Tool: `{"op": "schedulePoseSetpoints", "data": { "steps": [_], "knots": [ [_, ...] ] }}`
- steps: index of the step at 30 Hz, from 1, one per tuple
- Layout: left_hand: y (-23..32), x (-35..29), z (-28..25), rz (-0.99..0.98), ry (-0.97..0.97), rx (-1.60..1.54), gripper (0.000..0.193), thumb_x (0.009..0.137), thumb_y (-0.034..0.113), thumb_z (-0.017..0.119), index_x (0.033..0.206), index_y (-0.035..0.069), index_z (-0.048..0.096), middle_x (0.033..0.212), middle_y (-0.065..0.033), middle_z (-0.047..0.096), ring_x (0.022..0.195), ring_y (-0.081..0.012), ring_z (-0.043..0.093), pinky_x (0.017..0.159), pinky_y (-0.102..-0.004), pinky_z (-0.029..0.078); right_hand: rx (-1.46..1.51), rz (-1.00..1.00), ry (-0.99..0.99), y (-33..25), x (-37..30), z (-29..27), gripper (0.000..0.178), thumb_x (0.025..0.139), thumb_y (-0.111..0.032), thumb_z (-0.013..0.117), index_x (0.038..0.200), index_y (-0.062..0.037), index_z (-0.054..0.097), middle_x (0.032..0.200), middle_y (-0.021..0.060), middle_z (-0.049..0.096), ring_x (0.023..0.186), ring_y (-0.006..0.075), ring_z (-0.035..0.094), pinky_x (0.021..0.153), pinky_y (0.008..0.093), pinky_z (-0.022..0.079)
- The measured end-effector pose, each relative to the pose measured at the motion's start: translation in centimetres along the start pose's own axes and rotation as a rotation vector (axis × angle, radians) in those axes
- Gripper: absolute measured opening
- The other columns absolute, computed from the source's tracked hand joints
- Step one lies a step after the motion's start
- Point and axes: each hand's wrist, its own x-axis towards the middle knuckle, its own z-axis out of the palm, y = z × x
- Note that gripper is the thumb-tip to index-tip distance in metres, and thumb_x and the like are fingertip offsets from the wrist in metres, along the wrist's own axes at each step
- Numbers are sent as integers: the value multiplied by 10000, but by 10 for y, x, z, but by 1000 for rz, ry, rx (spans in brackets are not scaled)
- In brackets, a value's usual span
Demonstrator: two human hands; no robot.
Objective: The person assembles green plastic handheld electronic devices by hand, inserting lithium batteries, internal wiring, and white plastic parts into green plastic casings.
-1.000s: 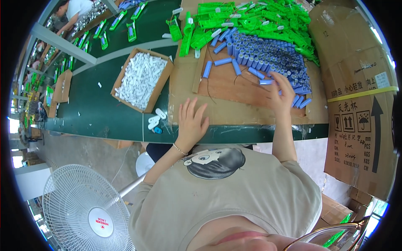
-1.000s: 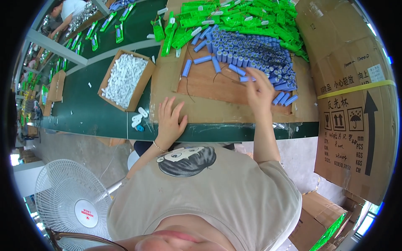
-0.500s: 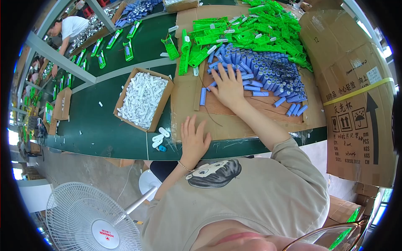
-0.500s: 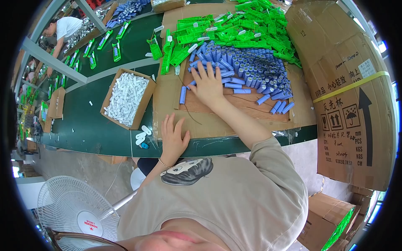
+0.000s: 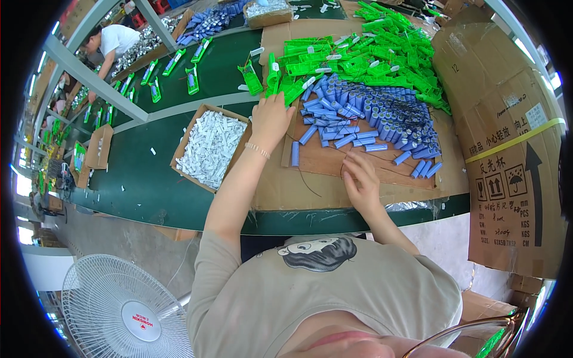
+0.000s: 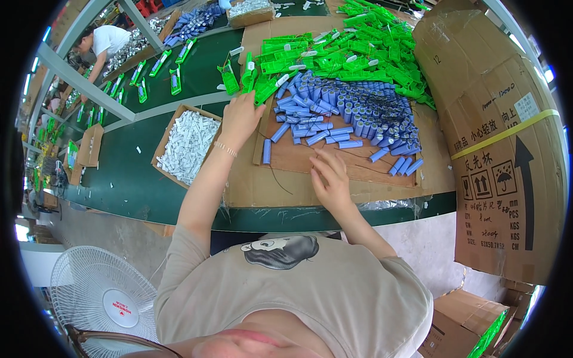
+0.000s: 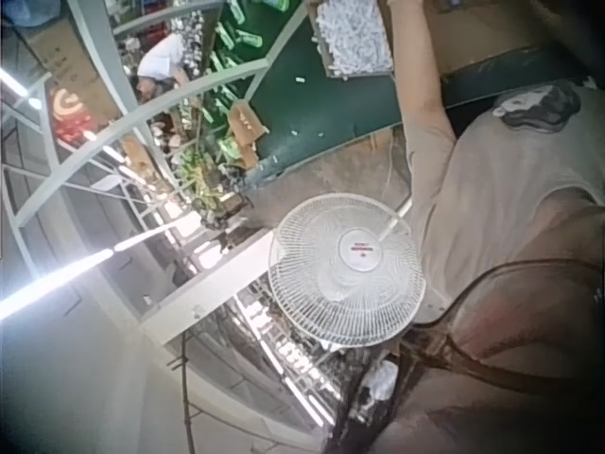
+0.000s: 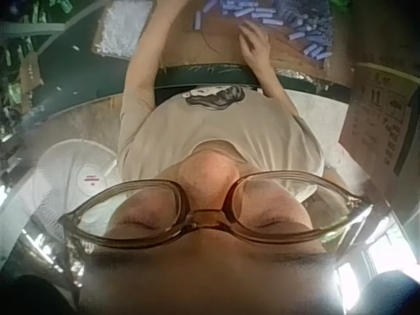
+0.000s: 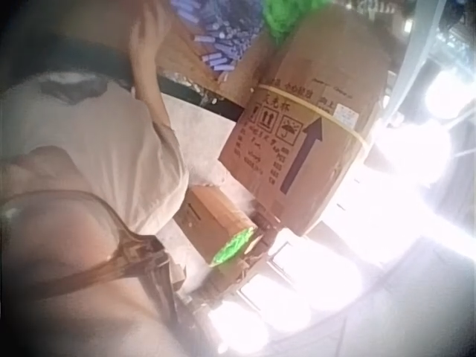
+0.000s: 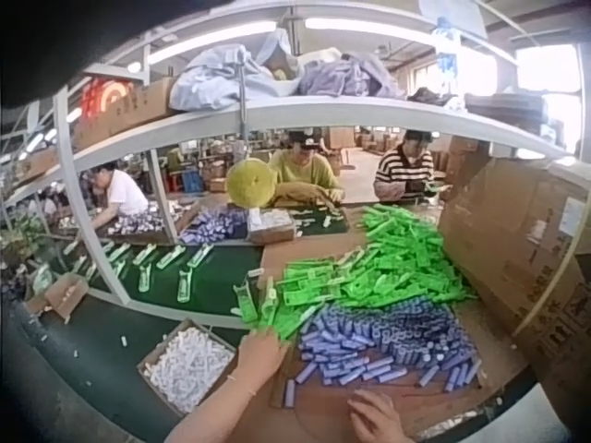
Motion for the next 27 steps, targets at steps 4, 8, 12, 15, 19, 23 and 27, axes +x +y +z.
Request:
{"op": "schedulePoseSetpoints", "data": {
  "steps": [4, 8, 12, 15, 19, 23, 27],
  "knots": [
    [-5, 29, 26, -7, -281, 207, 261, 811, 286, 661, 978, 86, 656, 935, -93, 659, 931, -258, 599, 792, -420, 440, -16, 14, 17, 9, -11, -13, 245, 773, 21, 622, 1012, -21, 655, 1155, 135, 604, 1060, 291, 578, 923, 399, 423],
    [-8, 29, 25, 0, -243, 171, 218, 784, 288, 686, 918, 116, 679, 864, -56, 672, 886, -250, 611, 781, -418, 436, -15, 50, 103, 20, -6, -27, 209, 796, 68, 577, 984, 17, 654, 1105, 147, 621, 1004, 268, 606, 827, 324, 489],
    [-14, 34, -1, 111, 45, 116, 198, 778, 231, 694, 926, 101, 670, 872, -71, 667, 851, -269, 618, 740, -415, 459, -17, 10, 123, 23, 10, -34, 192, 803, 71, 568, 968, 24, 654, 1072, 145, 631, 982, 269, 612, 810, 309, 491],
    [-13, 44, -39, 230, 199, -188, 151, 792, 132, 672, 924, 64, 650, 864, -99, 652, 827, -301, 616, 709, -407, 482, 97, 81, 196, 18, 21, -33, 207, 760, 57, 592, 943, -4, 666, 1048, 129, 641, 968, 288, 605, 905, 370, 438],
    [-14, 48, -74, 209, 166, -303, 135, 822, 41, 615, 955, 50, 636, 878, -132, 625, 822, -324, 609, 702, -384, 493, 124, -52, 168, -2, 48, -29, 202, 765, 58, 585, 939, -5, 665, 1032, 123, 648, 964, 279, 612, 902, 369, 443],
    [-14, 45, -105, 226, 433, -388, 178, 851, -5, 580, 1006, 46, 651, 917, -111, 593, 795, -253, 600, 681, -316, 485, 183, -107, 172, -17, 63, -19, 186, 770, 49, 591, 932, -5, 664, 1030, 119, 648, 974, 275, 611, 893, 361, 449],
    [-11, 36, -131, 238, 623, -352, 195, 863, -9, 568, 1026, 49, 657, 940, -108, 605, 810, -236, 605, 690, -305, 488, 233, -78, 98, -34, 72, -12, 200, 789, 56, 577, 968, 13, 655, 1065, 142, 634, 1007, 262, 605, 897, 340, 448]
  ]
}}
